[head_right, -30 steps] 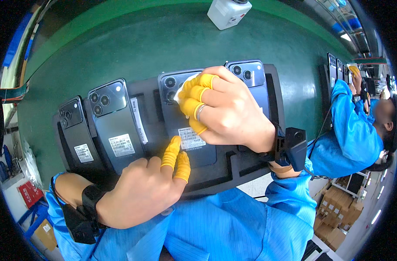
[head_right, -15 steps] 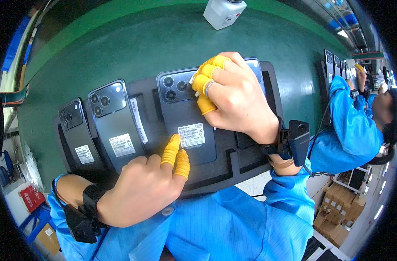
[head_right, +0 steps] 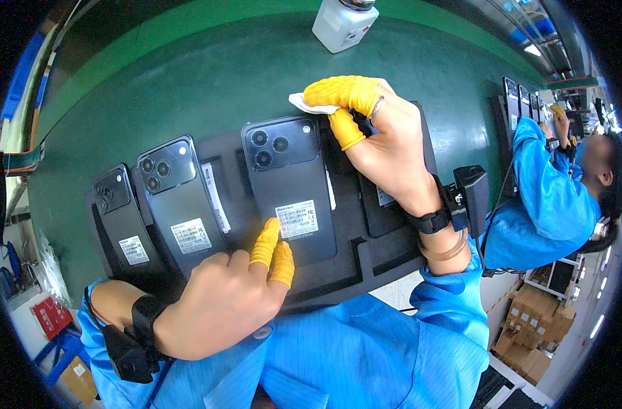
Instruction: Cleaning and inspecting the back surface of multiple mobile phones on an assembly line.
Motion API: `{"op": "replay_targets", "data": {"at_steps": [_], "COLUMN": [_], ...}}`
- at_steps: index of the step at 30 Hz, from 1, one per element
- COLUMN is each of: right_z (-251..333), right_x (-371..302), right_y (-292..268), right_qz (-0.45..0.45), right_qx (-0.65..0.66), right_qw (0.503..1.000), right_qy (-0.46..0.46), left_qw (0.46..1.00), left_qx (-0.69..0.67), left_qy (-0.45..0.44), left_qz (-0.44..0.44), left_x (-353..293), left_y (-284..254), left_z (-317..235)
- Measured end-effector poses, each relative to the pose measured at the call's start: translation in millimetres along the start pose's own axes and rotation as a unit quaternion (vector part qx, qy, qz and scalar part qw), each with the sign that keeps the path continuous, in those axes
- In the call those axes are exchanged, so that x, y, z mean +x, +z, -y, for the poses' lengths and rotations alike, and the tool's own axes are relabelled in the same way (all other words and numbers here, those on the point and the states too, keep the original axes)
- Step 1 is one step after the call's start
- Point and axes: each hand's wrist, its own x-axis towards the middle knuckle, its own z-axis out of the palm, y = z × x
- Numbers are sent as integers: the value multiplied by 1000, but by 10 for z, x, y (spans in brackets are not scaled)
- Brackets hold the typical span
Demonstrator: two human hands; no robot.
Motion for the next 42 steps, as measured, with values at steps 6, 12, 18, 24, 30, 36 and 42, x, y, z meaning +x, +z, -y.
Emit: {"op": "replay_targets", "data": {"at_steps": [6,12,18,24,30,36,42], "right_z": [107,180,207,155,123,196,146], "right_x": [-6,-18,-44,-12,-38,-49,-2], "right_y": [61,42,26,7,196,216,72], "right_qz": [60,129,152,118,79,189,165], "right_qx": [66,25,109,131,39,124,128], "right_qw": [995,990,981,983,991,969,977], "right_qy": [-38,-52,-57,-51,-101,-105,-38], "left_qw": [1000,1000,1000,1000,1000,1000,1000], "left_qx": [17,8,-1,1,-3,4,1], "left_qy": [-3,-1,-6,-5,-3,-11,-13], "left_qz": [5,4,0,-4,-7,-6,-8], "left_x": [5,-3,0,-11,15,17,10], "left_y": [-3,-4,0,6,6,-3,-16], "left_z": [-9,6,-11,0,-7,-3,8]}}
